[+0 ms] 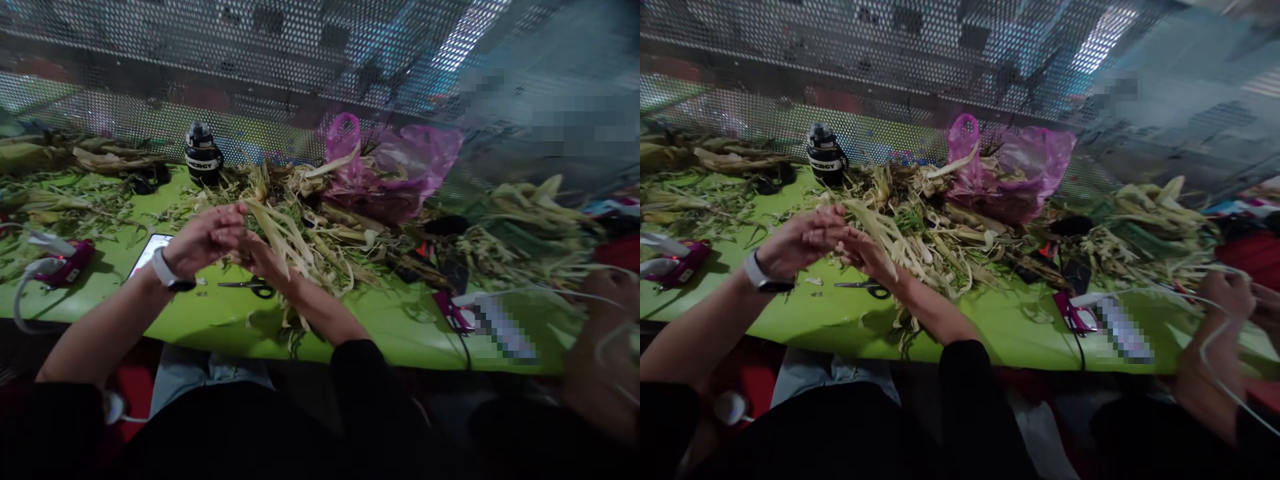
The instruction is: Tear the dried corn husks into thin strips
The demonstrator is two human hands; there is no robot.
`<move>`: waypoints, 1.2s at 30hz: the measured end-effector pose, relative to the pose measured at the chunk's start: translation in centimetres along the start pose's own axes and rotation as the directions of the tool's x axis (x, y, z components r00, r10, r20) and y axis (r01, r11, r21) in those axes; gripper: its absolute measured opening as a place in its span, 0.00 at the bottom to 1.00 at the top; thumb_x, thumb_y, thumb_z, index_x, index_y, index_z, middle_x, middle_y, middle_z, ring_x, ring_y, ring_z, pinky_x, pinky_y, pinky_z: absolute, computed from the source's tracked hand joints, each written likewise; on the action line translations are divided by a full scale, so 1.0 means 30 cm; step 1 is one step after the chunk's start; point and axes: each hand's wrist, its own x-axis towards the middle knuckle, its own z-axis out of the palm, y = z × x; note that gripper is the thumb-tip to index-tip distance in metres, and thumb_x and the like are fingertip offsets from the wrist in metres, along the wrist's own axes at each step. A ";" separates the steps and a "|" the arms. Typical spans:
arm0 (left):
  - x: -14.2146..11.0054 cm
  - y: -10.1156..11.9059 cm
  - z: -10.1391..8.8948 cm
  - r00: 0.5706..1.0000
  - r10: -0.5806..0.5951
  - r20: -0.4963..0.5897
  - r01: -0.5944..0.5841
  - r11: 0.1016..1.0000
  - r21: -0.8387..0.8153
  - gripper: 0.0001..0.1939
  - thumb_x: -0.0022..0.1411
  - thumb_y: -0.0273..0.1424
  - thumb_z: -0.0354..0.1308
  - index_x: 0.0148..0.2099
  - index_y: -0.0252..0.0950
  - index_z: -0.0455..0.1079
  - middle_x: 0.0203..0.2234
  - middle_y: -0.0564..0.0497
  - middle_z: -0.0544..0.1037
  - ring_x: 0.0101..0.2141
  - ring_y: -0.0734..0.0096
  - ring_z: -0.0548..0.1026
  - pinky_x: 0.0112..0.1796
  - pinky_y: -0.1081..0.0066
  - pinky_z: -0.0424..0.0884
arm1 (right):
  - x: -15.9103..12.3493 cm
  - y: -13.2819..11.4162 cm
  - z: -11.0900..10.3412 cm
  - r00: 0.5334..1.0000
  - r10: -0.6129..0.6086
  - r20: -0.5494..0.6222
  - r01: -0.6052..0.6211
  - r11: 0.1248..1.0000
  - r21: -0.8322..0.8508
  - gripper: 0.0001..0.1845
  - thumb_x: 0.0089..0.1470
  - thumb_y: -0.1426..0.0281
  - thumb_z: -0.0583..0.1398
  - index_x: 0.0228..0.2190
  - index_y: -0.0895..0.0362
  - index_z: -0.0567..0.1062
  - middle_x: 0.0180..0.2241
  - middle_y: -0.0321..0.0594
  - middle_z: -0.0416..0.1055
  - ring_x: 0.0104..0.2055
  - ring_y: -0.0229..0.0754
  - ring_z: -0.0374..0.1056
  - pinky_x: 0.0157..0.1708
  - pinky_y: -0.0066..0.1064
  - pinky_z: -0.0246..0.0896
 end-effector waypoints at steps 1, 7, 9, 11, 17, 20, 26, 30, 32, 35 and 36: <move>0.026 0.021 -0.032 0.998 0.041 -0.051 -0.042 0.999 -0.024 0.03 0.61 0.24 0.54 0.33 0.33 0.67 0.18 0.57 0.58 0.16 0.86 0.50 0.16 0.85 0.53 | 0.013 0.027 0.018 0.998 0.046 -0.048 -0.039 0.991 0.130 0.21 0.55 0.49 0.53 0.31 0.54 0.64 0.19 0.26 0.43 0.20 0.31 0.37 0.20 0.27 0.39; 0.070 0.013 -0.270 0.975 -0.094 -0.199 0.111 0.991 0.074 0.07 0.61 0.19 0.50 0.33 0.33 0.66 0.18 0.57 0.59 0.17 0.86 0.51 0.17 0.86 0.52 | 0.042 0.045 -0.021 0.980 0.172 -0.103 -0.146 0.965 0.218 0.22 0.47 0.51 0.63 0.27 0.55 0.63 0.15 0.23 0.45 0.16 0.29 0.37 0.17 0.26 0.34; 0.057 -0.016 -0.310 0.972 -0.106 -0.208 0.134 0.983 0.125 0.04 0.61 0.22 0.52 0.34 0.31 0.67 0.18 0.57 0.61 0.17 0.86 0.52 0.17 0.84 0.52 | 0.032 0.014 -0.059 0.988 0.044 -0.145 -0.039 0.999 0.038 0.21 0.48 0.51 0.62 0.28 0.57 0.67 0.17 0.26 0.53 0.17 0.29 0.44 0.19 0.26 0.39; 0.049 -0.040 -0.320 0.968 0.015 -0.250 0.091 0.908 0.408 0.06 0.62 0.28 0.54 0.34 0.31 0.68 0.18 0.56 0.63 0.17 0.84 0.56 0.18 0.81 0.56 | 0.014 -0.018 -0.081 0.986 -0.119 -0.115 0.086 0.962 -0.260 0.20 0.51 0.53 0.61 0.28 0.59 0.70 0.21 0.31 0.61 0.22 0.31 0.52 0.23 0.26 0.46; 0.018 -0.079 -0.245 0.957 0.282 -0.066 0.046 0.075 0.996 0.13 0.66 0.29 0.44 0.41 0.30 0.69 0.23 0.49 0.70 0.22 0.73 0.66 0.27 0.71 0.64 | -0.058 -0.106 -0.061 0.924 -0.287 0.252 0.348 0.365 -0.863 0.15 0.62 0.64 0.53 0.30 0.59 0.74 0.30 0.41 0.72 0.31 0.36 0.62 0.30 0.27 0.48; -0.016 -0.110 -0.179 0.968 0.244 0.062 0.034 -0.373 0.927 0.15 0.64 0.23 0.42 0.45 0.28 0.68 0.31 0.41 0.74 0.26 0.69 0.70 0.28 0.70 0.64 | -0.080 -0.140 -0.078 0.894 -0.362 0.262 0.368 0.262 -0.892 0.16 0.63 0.63 0.52 0.33 0.58 0.75 0.32 0.42 0.73 0.34 0.38 0.65 0.32 0.27 0.50; -0.056 -0.090 -0.086 0.952 -0.150 0.265 -0.299 -0.294 0.908 0.11 0.60 0.20 0.47 0.39 0.32 0.71 0.30 0.43 0.75 0.26 0.68 0.72 0.28 0.70 0.65 | -0.057 -0.141 -0.146 0.891 -0.394 0.227 0.411 0.486 -0.771 0.14 0.60 0.63 0.56 0.30 0.58 0.75 0.30 0.39 0.72 0.34 0.36 0.66 0.35 0.27 0.55; -0.071 0.003 -0.083 0.885 -0.168 0.434 -0.326 0.443 0.835 0.12 0.67 0.32 0.48 0.41 0.35 0.72 0.20 0.53 0.67 0.19 0.77 0.64 0.22 0.77 0.62 | -0.025 -0.109 -0.155 0.917 -0.377 0.132 0.394 0.798 -0.456 0.16 0.55 0.59 0.60 0.27 0.60 0.73 0.26 0.35 0.67 0.29 0.33 0.62 0.31 0.25 0.56; -0.066 0.030 -0.081 0.946 0.069 0.318 -0.261 0.744 0.616 0.11 0.66 0.34 0.50 0.39 0.34 0.71 0.17 0.55 0.61 0.16 0.81 0.58 0.17 0.79 0.56 | -0.009 -0.076 -0.142 0.943 -0.329 0.046 0.328 0.904 -0.275 0.17 0.53 0.57 0.61 0.27 0.60 0.71 0.25 0.34 0.65 0.27 0.32 0.59 0.28 0.24 0.55; -0.024 0.037 -0.086 0.967 0.224 0.121 -0.247 0.942 0.229 0.07 0.64 0.28 0.53 0.35 0.32 0.70 0.18 0.57 0.58 0.15 0.85 0.53 0.17 0.82 0.54 | 0.016 -0.006 -0.106 0.988 -0.148 -0.034 0.148 0.989 -0.026 0.17 0.51 0.57 0.61 0.27 0.59 0.70 0.23 0.32 0.63 0.24 0.30 0.56 0.25 0.23 0.55; -0.004 0.034 -0.094 0.974 0.213 0.073 -0.221 0.966 0.132 0.07 0.64 0.26 0.53 0.33 0.31 0.69 0.18 0.57 0.57 0.15 0.85 0.52 0.17 0.83 0.54 | 0.024 0.018 -0.094 0.996 -0.065 -0.066 0.069 0.996 0.061 0.17 0.51 0.56 0.61 0.28 0.58 0.70 0.22 0.31 0.61 0.22 0.31 0.55 0.24 0.23 0.55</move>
